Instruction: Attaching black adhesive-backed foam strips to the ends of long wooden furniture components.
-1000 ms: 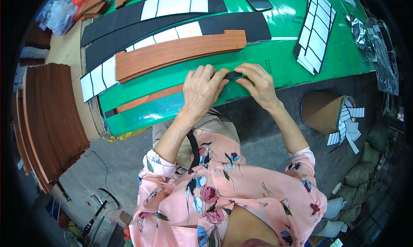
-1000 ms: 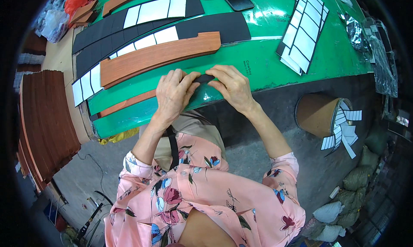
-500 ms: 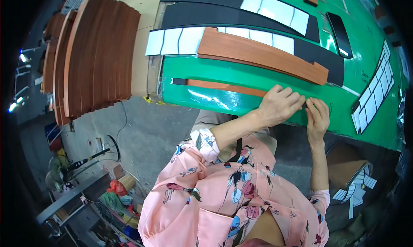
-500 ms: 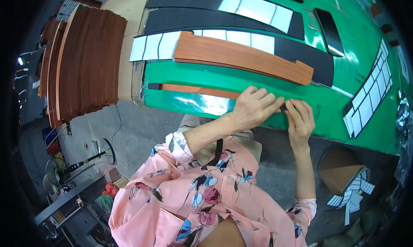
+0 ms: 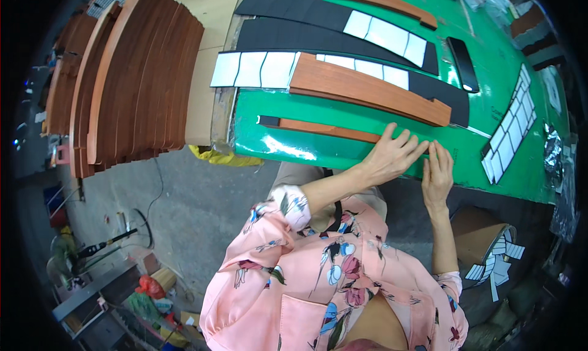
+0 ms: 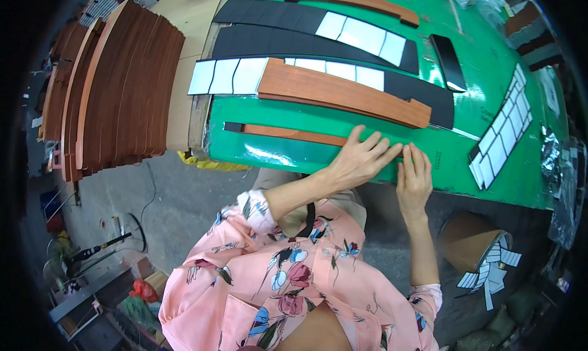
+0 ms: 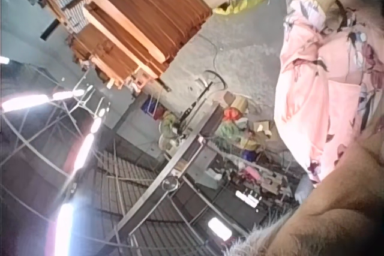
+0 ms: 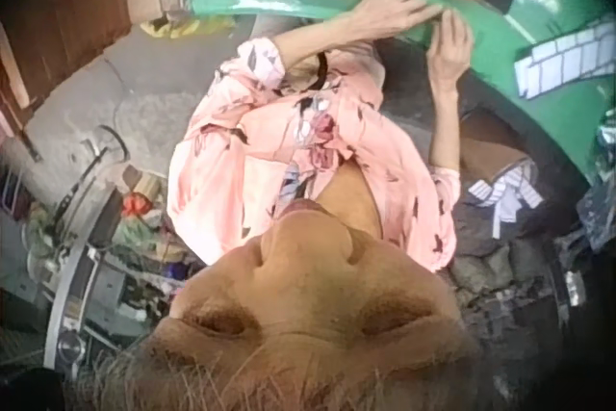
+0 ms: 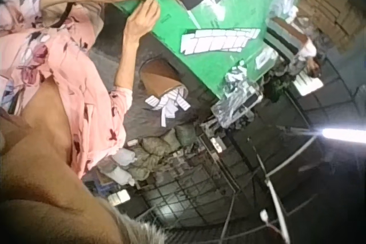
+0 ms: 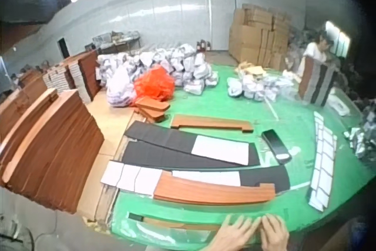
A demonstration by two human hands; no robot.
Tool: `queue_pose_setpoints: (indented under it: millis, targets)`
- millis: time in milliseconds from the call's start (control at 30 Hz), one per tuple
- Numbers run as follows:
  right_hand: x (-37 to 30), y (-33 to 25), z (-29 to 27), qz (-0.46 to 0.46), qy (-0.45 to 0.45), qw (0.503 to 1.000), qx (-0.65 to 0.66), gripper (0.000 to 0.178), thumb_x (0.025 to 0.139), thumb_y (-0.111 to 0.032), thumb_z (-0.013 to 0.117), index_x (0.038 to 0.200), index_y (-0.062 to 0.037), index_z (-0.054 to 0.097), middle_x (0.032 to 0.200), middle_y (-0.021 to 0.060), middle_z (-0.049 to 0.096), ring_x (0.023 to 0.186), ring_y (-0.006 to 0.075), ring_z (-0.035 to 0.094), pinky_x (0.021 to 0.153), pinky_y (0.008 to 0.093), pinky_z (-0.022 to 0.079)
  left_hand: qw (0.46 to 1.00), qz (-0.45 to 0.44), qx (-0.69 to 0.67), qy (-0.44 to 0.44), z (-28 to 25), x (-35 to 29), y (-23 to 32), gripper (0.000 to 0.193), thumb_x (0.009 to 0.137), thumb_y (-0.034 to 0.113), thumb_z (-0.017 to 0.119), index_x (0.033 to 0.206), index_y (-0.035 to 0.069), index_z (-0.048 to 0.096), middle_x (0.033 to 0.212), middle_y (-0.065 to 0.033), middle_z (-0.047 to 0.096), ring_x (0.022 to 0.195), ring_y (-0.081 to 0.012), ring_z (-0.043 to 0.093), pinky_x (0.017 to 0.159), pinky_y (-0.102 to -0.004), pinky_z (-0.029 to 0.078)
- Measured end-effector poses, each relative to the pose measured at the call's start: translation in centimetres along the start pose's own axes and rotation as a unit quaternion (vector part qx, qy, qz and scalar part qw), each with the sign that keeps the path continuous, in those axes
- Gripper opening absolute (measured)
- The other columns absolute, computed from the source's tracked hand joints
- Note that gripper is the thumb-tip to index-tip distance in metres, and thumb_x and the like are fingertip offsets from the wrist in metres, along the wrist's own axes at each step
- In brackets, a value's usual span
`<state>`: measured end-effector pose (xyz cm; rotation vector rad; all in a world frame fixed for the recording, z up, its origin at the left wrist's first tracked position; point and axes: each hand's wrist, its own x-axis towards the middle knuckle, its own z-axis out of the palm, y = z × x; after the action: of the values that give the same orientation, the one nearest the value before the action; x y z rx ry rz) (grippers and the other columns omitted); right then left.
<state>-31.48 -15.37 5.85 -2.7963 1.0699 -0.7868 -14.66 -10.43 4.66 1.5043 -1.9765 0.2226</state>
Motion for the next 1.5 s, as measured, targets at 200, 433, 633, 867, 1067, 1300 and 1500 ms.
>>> queue_pose_setpoints:
  millis: [200, 433, 633, 867, 1067, 1300, 1500]
  targets:
    - [-0.3, 0.3, -0.9, 0.286, -0.017, 0.911, 0.297, 0.033, 0.092, -0.019, 0.056, 0.119, 0.0007, 0.057, 0.116, 0.0113, 0.059, 0.104, 0.0178, 0.055, 0.091, 0.0307, 0.042, 0.983, -0.140, 0.054, 0.104, -10.9, -5.7, -3.2, 0.041, 0.069, 0.010, 0.068, 0.110, 0.008, 0.063, 0.110, -0.0108, 0.055, 0.105, -0.0282, 0.052, 0.093, -0.0458, 0.035]
    - [0.5, 0.8, 0.8, 0.397, -0.033, 0.821, 0.409, 0.022, 0.091, -0.018, 0.058, 0.106, -0.0032, 0.061, 0.099, 0.0022, 0.060, 0.089, 0.0103, 0.055, 0.079, 0.0243, 0.043, 0.804, -0.534, -0.173, 0.194, -14.5, -11.3, -9.6, 0.021, 0.088, 0.015, 0.060, 0.104, 0.001, 0.059, 0.092, -0.0035, 0.056, 0.089, -0.0157, 0.053, 0.081, -0.0286, 0.042]
    - [0.8, -0.4, 0.0, 0.462, -0.003, 0.744, 0.482, 0.020, 0.088, -0.019, 0.060, 0.104, -0.0074, 0.060, 0.095, -0.0021, 0.058, 0.087, 0.0061, 0.052, 0.075, 0.0231, 0.041, 0.668, -0.571, -0.401, 0.260, -14.3, -11.0, -10.0, 0.014, 0.078, 0.013, 0.068, 0.086, 0.013, 0.056, 0.076, 0.0067, 0.048, 0.062, -0.0016, 0.039, 0.052, -0.0184, 0.029]
    - [1.0, 1.2, -0.3, 0.469, -0.072, 0.741, 0.475, 0.029, 0.091, -0.029, 0.056, 0.110, -0.0071, 0.059, 0.102, 0.0006, 0.058, 0.093, 0.0099, 0.053, 0.081, 0.0274, 0.045, 0.644, -0.608, -0.407, 0.222, -14.8, -12.1, -10.9, 0.021, 0.090, 0.028, 0.058, 0.098, 0.008, 0.059, 0.083, 0.0038, 0.052, 0.067, -0.0050, 0.046, 0.058, -0.0214, 0.035]
    - [-0.3, 1.8, -1.4, 0.439, -0.101, 0.753, 0.479, 0.026, 0.090, -0.021, 0.059, 0.108, -0.0014, 0.061, 0.100, 0.0017, 0.055, 0.082, 0.0091, 0.055, 0.072, 0.0257, 0.049, 0.712, -0.599, -0.327, 0.166, -16.2, -13.3, -8.9, 0.029, 0.092, 0.026, 0.056, 0.111, 0.004, 0.059, 0.097, -0.0023, 0.059, 0.080, -0.0092, 0.055, 0.067, -0.0230, 0.042]
    - [1.8, 3.4, -4.7, 0.295, -0.031, 0.833, 0.467, 0.031, 0.082, -0.003, 0.064, 0.113, -0.0010, 0.060, 0.094, -0.0006, 0.047, 0.089, 0.0071, 0.046, 0.074, 0.0193, 0.041, 0.787, -0.521, -0.273, 0.184, -17.8, -10.7, -9.4, 0.040, 0.083, 0.003, 0.064, 0.121, -0.002, 0.054, 0.103, -0.0081, 0.062, 0.086, -0.0132, 0.059, 0.079, -0.0248, 0.047]
    - [7.9, 7.4, -1.5, 0.383, 0.016, 0.838, 0.389, 0.033, 0.088, -0.020, 0.063, 0.109, 0.0047, 0.061, 0.079, 0.0001, 0.059, 0.063, 0.0066, 0.052, 0.058, 0.0208, 0.044, 0.834, -0.496, -0.211, 0.118, -15.2, -2.4, -15.9, 0.028, 0.086, 0.016, 0.064, 0.104, -0.005, 0.064, 0.090, -0.0099, 0.066, 0.080, -0.0143, 0.062, 0.069, -0.0246, 0.050]
